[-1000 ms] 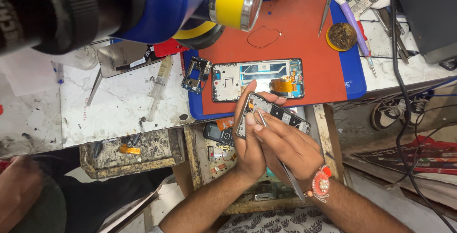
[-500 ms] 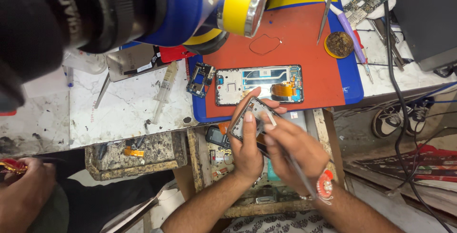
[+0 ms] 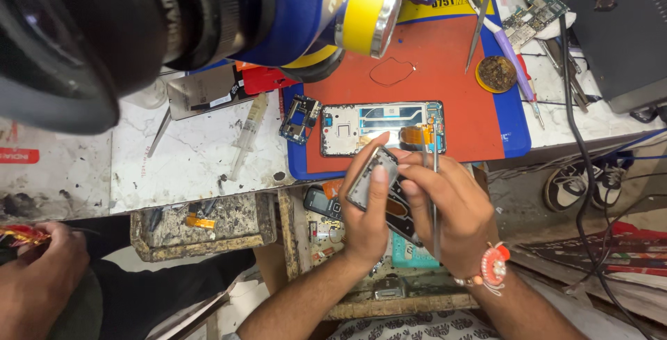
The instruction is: The person uses tweezers and their hands to disassemble and reassemble internal components of a mobile phone on a repair bench.
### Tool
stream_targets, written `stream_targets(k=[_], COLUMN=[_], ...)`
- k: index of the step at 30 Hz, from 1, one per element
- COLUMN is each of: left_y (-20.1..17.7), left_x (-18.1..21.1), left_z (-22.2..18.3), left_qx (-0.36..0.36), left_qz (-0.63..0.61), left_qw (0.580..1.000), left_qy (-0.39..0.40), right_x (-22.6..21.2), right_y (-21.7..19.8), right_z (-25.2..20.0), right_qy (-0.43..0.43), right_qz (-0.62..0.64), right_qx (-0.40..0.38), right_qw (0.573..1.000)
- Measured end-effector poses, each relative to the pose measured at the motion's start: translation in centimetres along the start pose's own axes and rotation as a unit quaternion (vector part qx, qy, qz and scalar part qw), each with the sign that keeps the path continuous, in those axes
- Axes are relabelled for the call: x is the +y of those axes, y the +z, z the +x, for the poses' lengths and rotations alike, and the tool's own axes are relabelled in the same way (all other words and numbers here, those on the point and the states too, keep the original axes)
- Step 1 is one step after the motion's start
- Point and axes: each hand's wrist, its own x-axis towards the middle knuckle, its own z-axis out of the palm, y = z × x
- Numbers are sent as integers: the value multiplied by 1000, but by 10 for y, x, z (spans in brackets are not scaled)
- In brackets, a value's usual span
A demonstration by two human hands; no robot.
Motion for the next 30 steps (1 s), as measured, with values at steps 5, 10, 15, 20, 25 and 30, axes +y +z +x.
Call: stream_targets(k=[5,10,15,20,25,30], left_y=[-2,0,-1,3,0,-7], left_x=[0,-9,-6,-2,-3,2], left_z=[-9,-13,-15,-12,-11,-7], left_qx=[-13,-4,-3,-22,-29,-7], left_qz=[66,95,172,99,-9,-20], left_qw=[996,994,979,987,998,998], left_qy=[49,57,107,124,57,60], right_x=[-28,-43,-43,-36,-25,-7], right_y=[-7,-16,-14,-12,-22,-30], right_z=[16,26,28,26,22,20], right_qy=[51,95,105,124,120,151], right_qz=[28,19,7,35,75,178], right_qx=[-31,-76,-75,-51,-39,12], right_qw=[998,992,992,990,989,972])
